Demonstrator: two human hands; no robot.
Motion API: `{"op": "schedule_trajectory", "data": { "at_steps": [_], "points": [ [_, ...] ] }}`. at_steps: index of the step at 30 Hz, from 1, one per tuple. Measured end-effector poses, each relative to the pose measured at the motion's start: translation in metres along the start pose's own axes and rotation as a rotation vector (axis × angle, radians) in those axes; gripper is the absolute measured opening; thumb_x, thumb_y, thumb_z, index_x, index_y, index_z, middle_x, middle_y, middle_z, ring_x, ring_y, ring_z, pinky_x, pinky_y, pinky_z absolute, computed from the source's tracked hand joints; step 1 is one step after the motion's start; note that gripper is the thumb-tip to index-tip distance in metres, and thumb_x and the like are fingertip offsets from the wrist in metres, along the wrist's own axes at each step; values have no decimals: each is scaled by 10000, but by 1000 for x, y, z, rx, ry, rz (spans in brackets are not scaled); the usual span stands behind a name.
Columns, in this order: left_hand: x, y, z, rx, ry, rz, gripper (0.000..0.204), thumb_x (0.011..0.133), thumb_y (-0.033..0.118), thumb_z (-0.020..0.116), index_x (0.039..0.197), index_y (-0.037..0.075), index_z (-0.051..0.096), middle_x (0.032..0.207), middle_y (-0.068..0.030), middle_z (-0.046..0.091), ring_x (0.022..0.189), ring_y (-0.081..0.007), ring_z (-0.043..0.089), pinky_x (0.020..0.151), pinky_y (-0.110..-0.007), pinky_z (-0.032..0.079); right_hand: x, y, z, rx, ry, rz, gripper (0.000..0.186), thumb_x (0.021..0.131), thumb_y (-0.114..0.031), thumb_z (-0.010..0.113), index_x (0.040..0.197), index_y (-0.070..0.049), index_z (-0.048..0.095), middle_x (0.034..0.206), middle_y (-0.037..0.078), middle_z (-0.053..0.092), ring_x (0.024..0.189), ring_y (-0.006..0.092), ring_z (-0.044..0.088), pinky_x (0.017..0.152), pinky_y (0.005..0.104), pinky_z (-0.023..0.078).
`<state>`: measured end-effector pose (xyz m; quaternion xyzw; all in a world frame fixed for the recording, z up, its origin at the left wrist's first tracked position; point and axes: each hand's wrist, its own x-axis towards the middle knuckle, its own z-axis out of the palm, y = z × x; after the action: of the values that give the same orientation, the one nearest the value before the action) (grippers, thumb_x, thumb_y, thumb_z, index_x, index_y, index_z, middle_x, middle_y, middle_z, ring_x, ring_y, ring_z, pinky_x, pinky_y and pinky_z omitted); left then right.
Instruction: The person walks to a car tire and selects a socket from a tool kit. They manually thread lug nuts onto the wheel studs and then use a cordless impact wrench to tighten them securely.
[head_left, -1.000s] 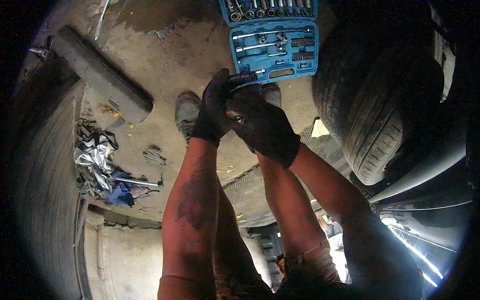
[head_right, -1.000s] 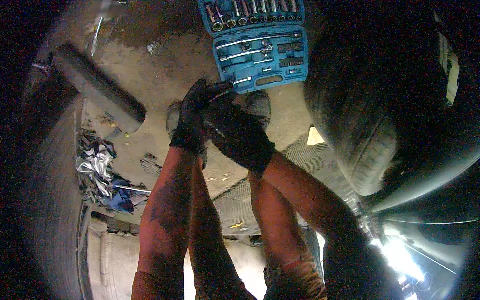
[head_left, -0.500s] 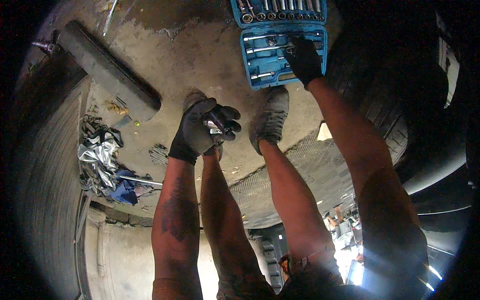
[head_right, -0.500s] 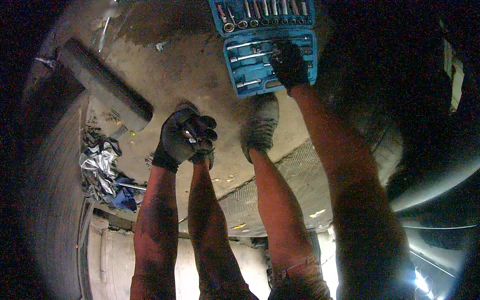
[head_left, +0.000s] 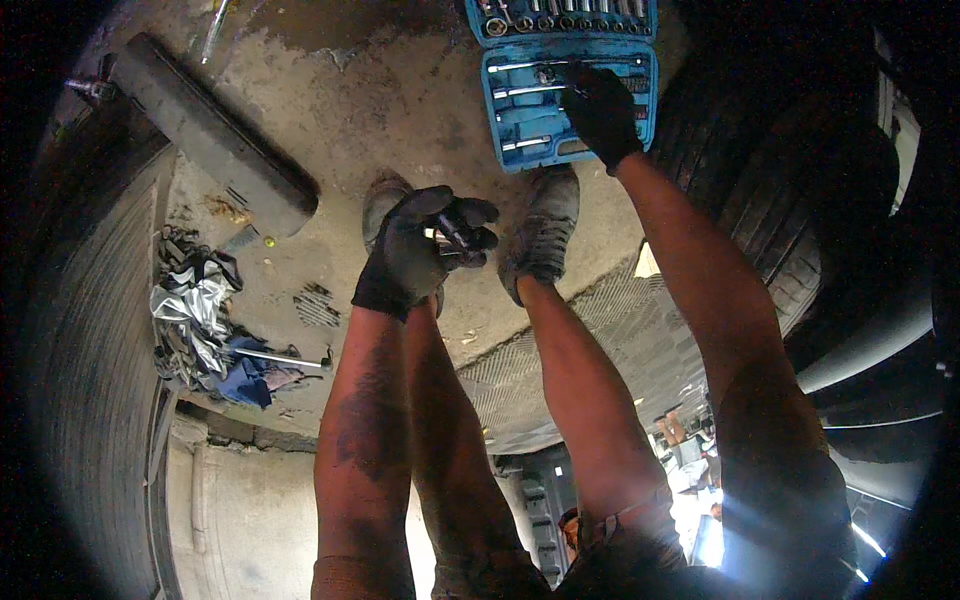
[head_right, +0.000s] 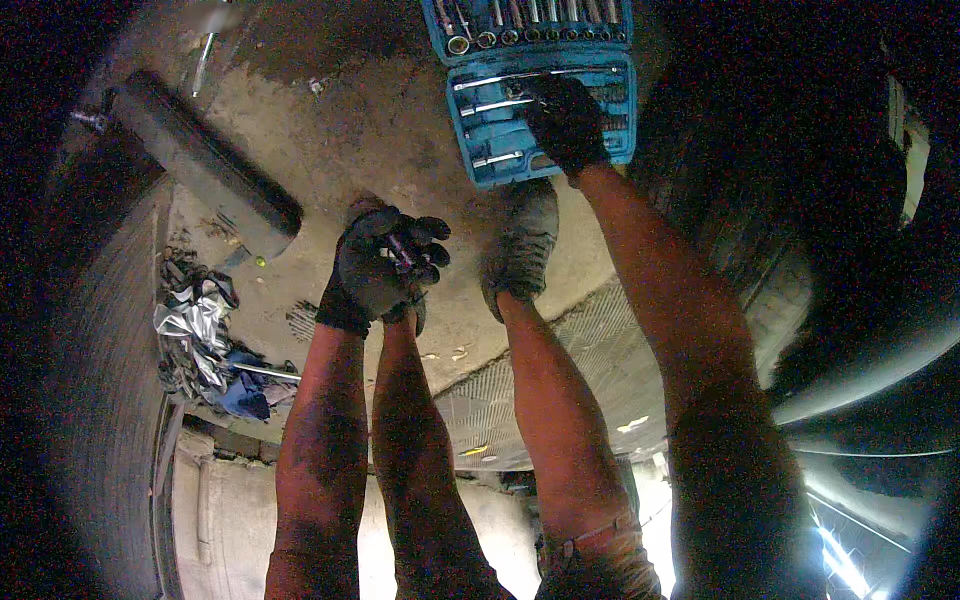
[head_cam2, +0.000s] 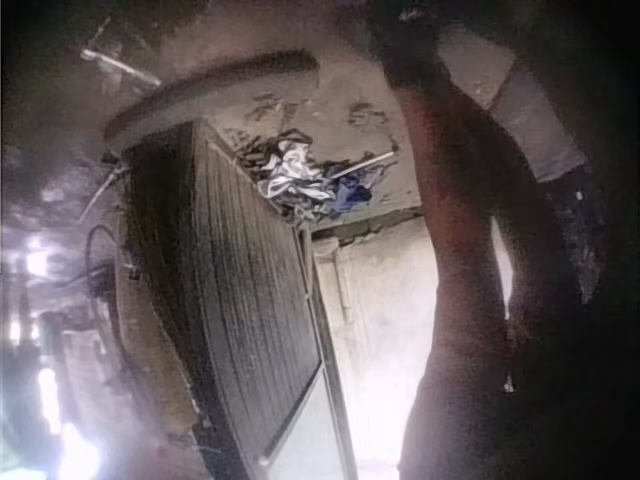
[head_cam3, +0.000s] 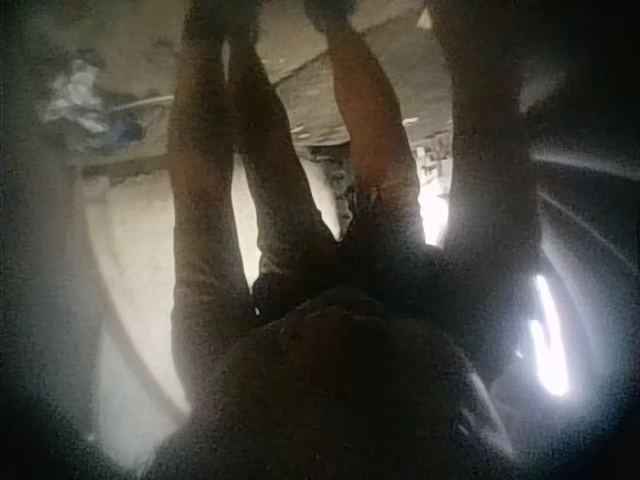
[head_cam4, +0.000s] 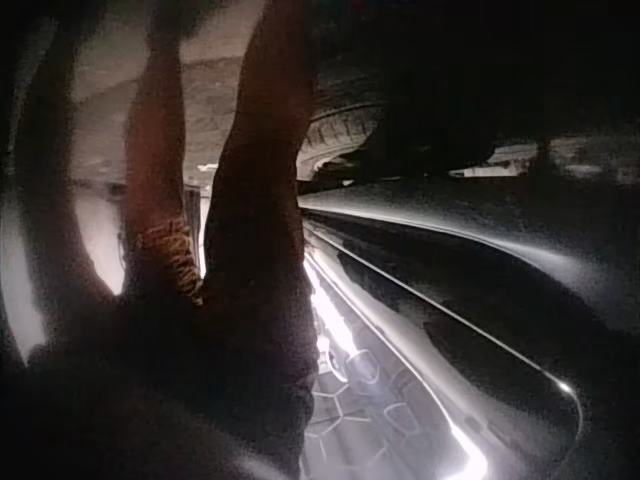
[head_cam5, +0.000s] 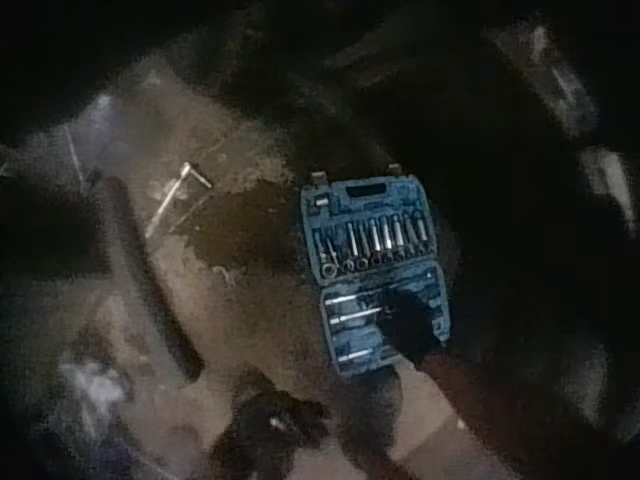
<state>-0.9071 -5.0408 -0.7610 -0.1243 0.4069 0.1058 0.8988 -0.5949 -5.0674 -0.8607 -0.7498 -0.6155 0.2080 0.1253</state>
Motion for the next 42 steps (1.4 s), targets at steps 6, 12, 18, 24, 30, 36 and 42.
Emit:
{"op": "schedule_trajectory", "data": {
  "at_steps": [6, 12, 18, 24, 30, 36, 42],
  "points": [
    [-8, -4, -8, 9, 16, -44, 358, 884, 327, 583, 962, -12, 669, 1040, -219, 683, 855, -385, 676, 717, -456, 538, 20, -19, 27, -55, 90, -110, 321, 789, -208, 692, 1097, -118, 669, 1042, 141, 646, 962, 319, 598, 874, 401, 493],
    [-14, -3, -16, -24, 1, 12, 348, 884, 312, 587, 953, -17, 677, 1053, -234, 674, 861, -388, 674, 706, -459, 547, 0, 11, -6, 315, -88, 155, 280, 820, -232, 673, 1061, -90, 660, 988, 136, 656, 911, 297, 627, 819, 401, 521],
    [-15, -2, -12, -17, 40, -2, 281, 897, 316, 560, 962, 46, 600, 1092, -240, 635, 866, -353, 655, 634, -428, 544, -23, 29, -52, 674, -178, 532, 282, 848, -307, 664, 1026, -88, 667, 989, 133, 665, 948, 294, 631, 816, 387, 522],
    [-12, -8, -25, 42, -25, -6, 357, 925, 309, 516, 934, -21, 651, 1134, -260, 618, 899, -385, 649, 682, -442, 557, 24, 15, -23, -228, -240, 108, 322, 873, -387, 645, 1000, -93, 678, 998, 132, 677, 989, 306, 634, 840, 394, 512],
    [-16, -38, -49, 61, -243, 169, 445, 947, 351, 463, 953, -48, 658, 1093, -252, 638, 956, -388, 648, 772, -441, 563, 31, 28, -5, -113, -229, 320, 412, 855, -413, 615, 1119, -101, 667, 1132, 156, 651, 1019, 355, 613, 899, 455, 473],
    [-93, -35, -51, -2, -40, 41, 481, 967, 310, 451, 1168, -118, 540, 1029, -203, 651, 939, -325, 659, 788, -419, 572, 36, 31, 11, -383, -385, 79, 482, 881, -449, 603, 1182, -74, 631, 1182, 143, 645, 1156, 315, 574, 988, 416, 437],
    [-172, -46, -55, 614, 166, 404, 382, 949, 332, 526, 1075, -13, 630, 1012, -138, 672, 903, -270, 671, 853, -412, 540, 48, 83, 55, -383, -424, 11, 403, 937, -396, 494, 1121, -71, 645, 1147, 173, 639, 1083, 359, 588, 970, 466, 443]
  ]
}}
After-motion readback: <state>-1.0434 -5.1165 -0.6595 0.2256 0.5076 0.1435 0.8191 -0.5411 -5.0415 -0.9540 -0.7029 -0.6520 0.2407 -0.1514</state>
